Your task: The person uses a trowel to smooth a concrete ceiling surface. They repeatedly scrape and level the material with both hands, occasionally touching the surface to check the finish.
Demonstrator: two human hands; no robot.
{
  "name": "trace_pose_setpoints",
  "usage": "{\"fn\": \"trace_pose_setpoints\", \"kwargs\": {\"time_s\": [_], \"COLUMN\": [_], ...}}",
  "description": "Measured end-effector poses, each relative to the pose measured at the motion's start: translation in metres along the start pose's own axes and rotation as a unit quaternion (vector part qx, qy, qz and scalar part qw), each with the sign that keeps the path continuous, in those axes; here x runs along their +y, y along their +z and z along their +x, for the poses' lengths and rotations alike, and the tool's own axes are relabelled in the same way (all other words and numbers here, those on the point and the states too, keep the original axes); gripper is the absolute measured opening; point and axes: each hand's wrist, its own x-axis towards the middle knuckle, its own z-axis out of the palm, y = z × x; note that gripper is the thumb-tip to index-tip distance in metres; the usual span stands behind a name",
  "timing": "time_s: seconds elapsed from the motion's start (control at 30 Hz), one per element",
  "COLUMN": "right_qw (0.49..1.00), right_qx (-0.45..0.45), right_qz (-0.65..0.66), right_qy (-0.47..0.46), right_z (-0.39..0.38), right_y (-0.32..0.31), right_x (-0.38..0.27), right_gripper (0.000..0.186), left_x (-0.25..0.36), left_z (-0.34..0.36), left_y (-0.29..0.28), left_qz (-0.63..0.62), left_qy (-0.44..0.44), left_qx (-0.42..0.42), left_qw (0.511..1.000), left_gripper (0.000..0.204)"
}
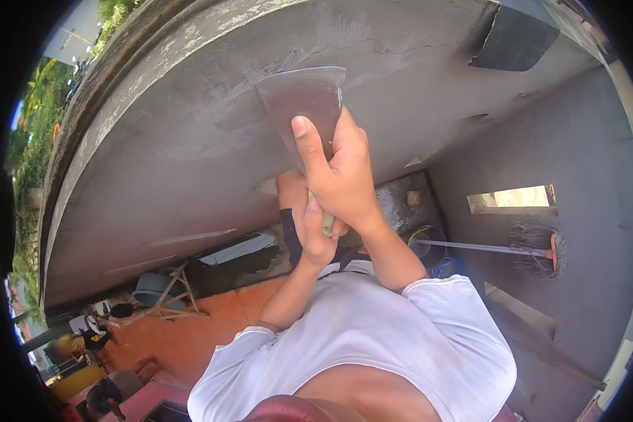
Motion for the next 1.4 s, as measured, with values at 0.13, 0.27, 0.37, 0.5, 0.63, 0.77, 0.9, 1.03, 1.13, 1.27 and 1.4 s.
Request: {"fn": "trace_pose_setpoints", "kwargs": {"time_s": [0.13, 0.27, 0.37, 0.5, 0.63, 0.77, 0.9, 1.03, 1.13, 1.27, 1.4], "right_qw": [0.999, 0.996, 0.996, 0.995, 0.998, 0.999, 1.000, 0.998, 0.999, 1.000, 1.000], "right_qx": [0.006, 0.017, 0.018, 0.008, -0.027, 0.012, -0.008, 0.015, 0.004, -0.013, -0.014], "right_qz": [-0.049, -0.082, -0.083, -0.069, -0.044, -0.005, 0.009, 0.051, 0.042, -0.008, 0.001], "right_qy": [-0.010, -0.044, -0.040, -0.077, -0.048, -0.042, 0.001, -0.018, -0.007, -0.022, -0.008], "right_z": [-0.004, -0.004, -0.004, 0.003, 0.005, -0.008, -0.007, -0.004, -0.003, -0.003, -0.003], "right_y": [-0.007, -0.006, -0.006, 0.003, 0.013, 0.006, -0.004, -0.002, -0.005, -0.004, -0.003], "right_x": [0.003, 0.001, 0.000, -0.001, -0.012, 0.014, 0.013, 0.019, 0.020, 0.011, 0.010], "right_gripper": [0.029, 0.028, 0.027, 0.027, 0.027, 0.028, 0.028, 0.029, 0.029, 0.029, 0.030], "left_x": [-0.009, -0.006, -0.010, -0.002, 0.017, 0.005, -0.003, -0.002, -0.007, -0.010, -0.011], "left_z": [-0.002, 0.001, 0.000, 0.000, 0.006, -0.004, -0.005, -0.002, 0.001, -0.001, 0.000], "left_y": [0.001, 0.000, -0.002, 0.003, -0.007, -0.013, -0.006, -0.005, -0.006, -0.006, -0.014], "left_qz": [-0.039, -0.069, -0.087, -0.064, -0.063, -0.017, -0.001, 0.038, 0.023, -0.015, -0.002], "left_qy": [-0.010, -0.020, -0.023, -0.019, 0.015, -0.014, -0.007, 0.001, 0.018, -0.006, 0.004], "left_qx": [-0.018, -0.038, -0.054, -0.026, -0.035, -0.025, -0.017, -0.002, -0.009, -0.007, -0.027], "left_qw": [0.999, 0.997, 0.994, 0.997, 0.997, 0.999, 1.000, 0.999, 1.000, 1.000, 1.000], "left_gripper": [0.036, 0.037, 0.036, 0.034, 0.034, 0.034, 0.034, 0.035, 0.036, 0.036, 0.037]}}
